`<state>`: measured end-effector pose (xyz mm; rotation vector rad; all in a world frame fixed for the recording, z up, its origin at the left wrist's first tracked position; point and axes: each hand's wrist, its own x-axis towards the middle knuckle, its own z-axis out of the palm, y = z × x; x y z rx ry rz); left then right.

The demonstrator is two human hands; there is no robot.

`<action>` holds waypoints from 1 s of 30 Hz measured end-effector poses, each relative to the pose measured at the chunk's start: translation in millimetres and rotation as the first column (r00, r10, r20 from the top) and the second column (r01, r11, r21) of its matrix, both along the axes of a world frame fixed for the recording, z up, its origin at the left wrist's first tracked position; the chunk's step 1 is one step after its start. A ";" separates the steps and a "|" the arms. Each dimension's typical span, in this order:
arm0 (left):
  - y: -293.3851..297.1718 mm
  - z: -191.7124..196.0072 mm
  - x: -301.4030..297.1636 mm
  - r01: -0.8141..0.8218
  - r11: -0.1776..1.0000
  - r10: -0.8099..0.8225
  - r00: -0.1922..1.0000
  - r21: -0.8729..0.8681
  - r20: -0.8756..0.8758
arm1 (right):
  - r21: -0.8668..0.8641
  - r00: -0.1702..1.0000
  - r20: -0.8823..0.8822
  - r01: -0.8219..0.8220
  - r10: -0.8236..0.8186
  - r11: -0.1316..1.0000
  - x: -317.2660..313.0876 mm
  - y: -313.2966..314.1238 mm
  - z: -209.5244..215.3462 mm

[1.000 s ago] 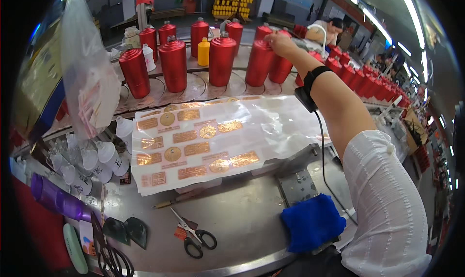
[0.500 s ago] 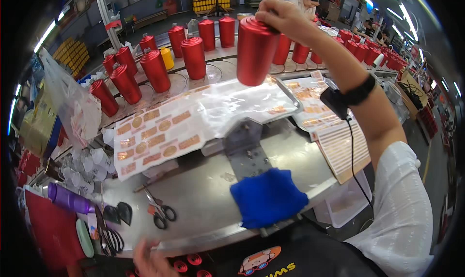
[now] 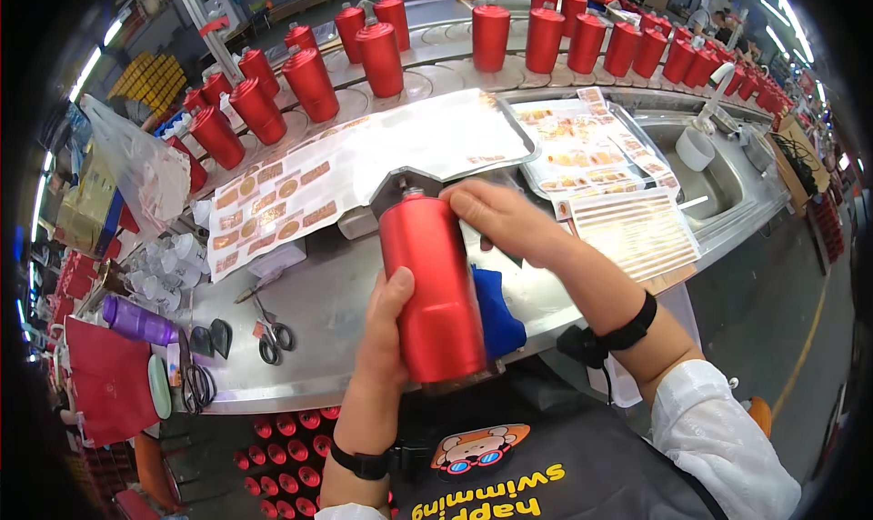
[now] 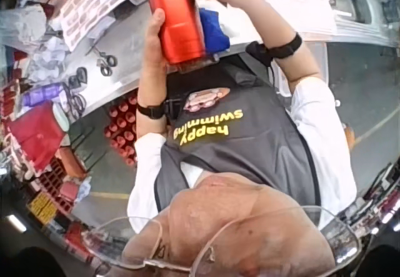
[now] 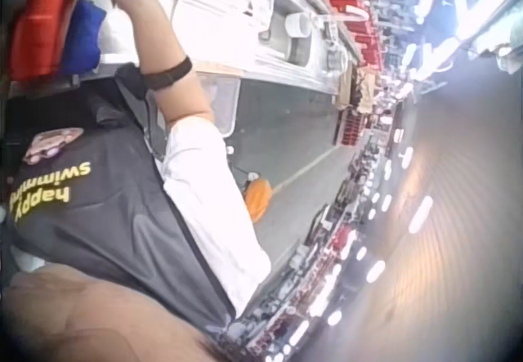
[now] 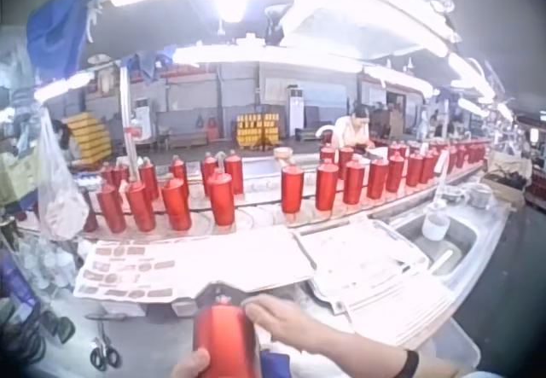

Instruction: Manually applying and smoothing decorative gold labels onto red metal canisters on a production line.

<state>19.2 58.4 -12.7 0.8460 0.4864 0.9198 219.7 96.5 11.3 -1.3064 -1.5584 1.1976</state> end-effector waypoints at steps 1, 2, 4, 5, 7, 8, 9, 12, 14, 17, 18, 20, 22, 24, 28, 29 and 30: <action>0.2 -1.1 -1.0 0.015 0.995 -0.013 1.000 -0.097 0.015 | -0.035 0.999 -0.041 -0.014 0.013 0.999 -3.5 -0.4 -11.1; 1.4 -2.1 3.6 -0.027 0.996 0.027 1.000 -0.086 -0.010 | -0.029 0.999 -0.051 0.012 -0.013 0.999 -5.2 -1.0 -18.3; 10.7 -9.9 3.2 -0.022 0.997 0.021 1.000 -0.077 -0.022 | -0.026 0.997 -0.067 0.034 -0.036 0.999 -7.3 3.6 -24.8; 15.6 -13.8 2.1 -0.012 0.998 0.010 1.000 -0.061 -0.029 | 0.047 0.999 -0.025 0.031 -0.030 0.998 -7.4 9.2 -26.8; 24.2 -17.5 1.6 -0.052 0.997 0.050 0.998 -0.048 -0.030 | 0.126 0.999 0.017 0.029 -0.031 0.992 -8.3 13.6 -26.3; 27.3 -17.0 1.8 -0.087 0.996 0.087 0.996 -0.034 -0.025 | 0.113 0.999 0.006 0.036 -0.037 0.993 -8.9 13.1 -24.0; 26.6 -15.4 3.3 -0.083 0.996 0.083 0.996 -0.028 -0.025 | 0.101 0.999 -0.004 0.043 -0.043 0.994 -9.7 12.5 -22.1; 24.0 -31.0 3.1 -0.434 0.698 0.652 0.714 0.570 -0.255 | 0.423 0.978 0.200 -0.031 -0.060 0.906 7.6 11.5 -45.0; -6.3 6.7 -13.8 -0.083 0.608 0.638 0.643 0.789 -0.424 | 0.356 0.976 0.219 -0.063 -0.018 0.932 20.0 -1.0 -30.5; -43.3 1.1 -16.8 0.442 0.449 0.668 0.411 0.777 -0.620 | 0.275 0.965 0.262 -0.094 0.019 0.957 40.0 -11.1 -22.5; -41.0 -12.3 -16.2 0.394 0.375 0.755 0.395 0.839 -0.524 | 0.312 0.954 0.300 -0.114 0.016 0.943 45.9 -12.7 -21.7; -34.3 -31.4 -19.8 0.367 0.349 0.765 0.420 0.862 -0.488 | 0.400 0.931 0.364 -0.122 -0.036 0.909 63.1 -14.9 -24.0; -38.0 -51.0 -29.6 0.157 0.523 0.685 0.507 0.838 -0.523 | 0.391 0.926 0.373 -0.100 -0.059 0.915 89.1 -6.4 -22.4; -41.9 -64.8 -41.3 0.072 0.581 0.683 0.499 0.811 -0.534 | 0.300 0.925 0.357 0.020 -0.132 0.954 115.9 7.5 -12.3; -39.0 -63.5 -32.9 0.168 0.547 0.691 0.463 0.820 -0.556 | 0.319 0.579 0.761 0.058 -0.292 0.946 218.9 64.7 -16.2; -38.7 -64.6 -31.9 0.173 0.550 0.683 0.470 0.817 -0.559 | 0.254 0.515 0.814 0.099 -0.268 0.962 236.4 87.7 -21.5; -39.9 -66.6 -31.2 0.111 0.598 0.656 0.501 0.793 -0.565 | 0.264 0.424 0.860 0.109 -0.285 0.958 262.4 111.7 -40.1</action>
